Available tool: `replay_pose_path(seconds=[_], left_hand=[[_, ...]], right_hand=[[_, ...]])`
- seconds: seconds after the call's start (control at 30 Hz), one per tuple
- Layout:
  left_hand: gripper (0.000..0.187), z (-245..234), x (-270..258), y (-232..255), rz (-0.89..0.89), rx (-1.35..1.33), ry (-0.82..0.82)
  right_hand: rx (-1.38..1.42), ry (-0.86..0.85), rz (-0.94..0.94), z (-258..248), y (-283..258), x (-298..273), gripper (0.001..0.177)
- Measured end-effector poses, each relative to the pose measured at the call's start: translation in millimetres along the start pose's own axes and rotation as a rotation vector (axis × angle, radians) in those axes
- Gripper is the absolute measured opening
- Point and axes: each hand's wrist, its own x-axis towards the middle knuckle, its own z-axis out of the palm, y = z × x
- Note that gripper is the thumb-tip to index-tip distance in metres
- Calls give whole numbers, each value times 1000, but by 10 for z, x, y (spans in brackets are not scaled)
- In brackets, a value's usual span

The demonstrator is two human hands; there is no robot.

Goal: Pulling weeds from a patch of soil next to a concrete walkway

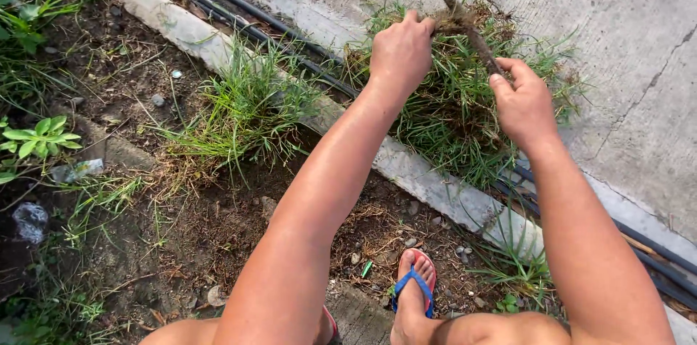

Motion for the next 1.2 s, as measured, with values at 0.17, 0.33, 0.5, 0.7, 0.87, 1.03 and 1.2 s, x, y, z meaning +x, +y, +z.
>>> replay_pose_path(seconds=[0.17,0.33,0.5,0.7,0.87,1.03,1.2], left_hand=[[24,155,138,311,16,23,-120],[58,-140,79,478,71,43,-140],[55,-134,-41,144,71,63,-177],[18,-390,-201,-506,24,6,-57],[18,-908,-526,-1145,16,96,-35],[19,-1346,-883,-1677,-34,173,-72],[25,-1606,-1204,-2004,-36,207,-28]], right_hand=[[-11,60,52,-193,141,-64,34],[-178,118,23,-376,257,-152,34],[-535,165,220,-457,305,-160,40],[-678,254,175,-425,274,-10,42],[-798,301,101,-652,902,308,45],[-642,413,75,-642,1454,724,41],[-229,372,-170,-224,601,566,35]])
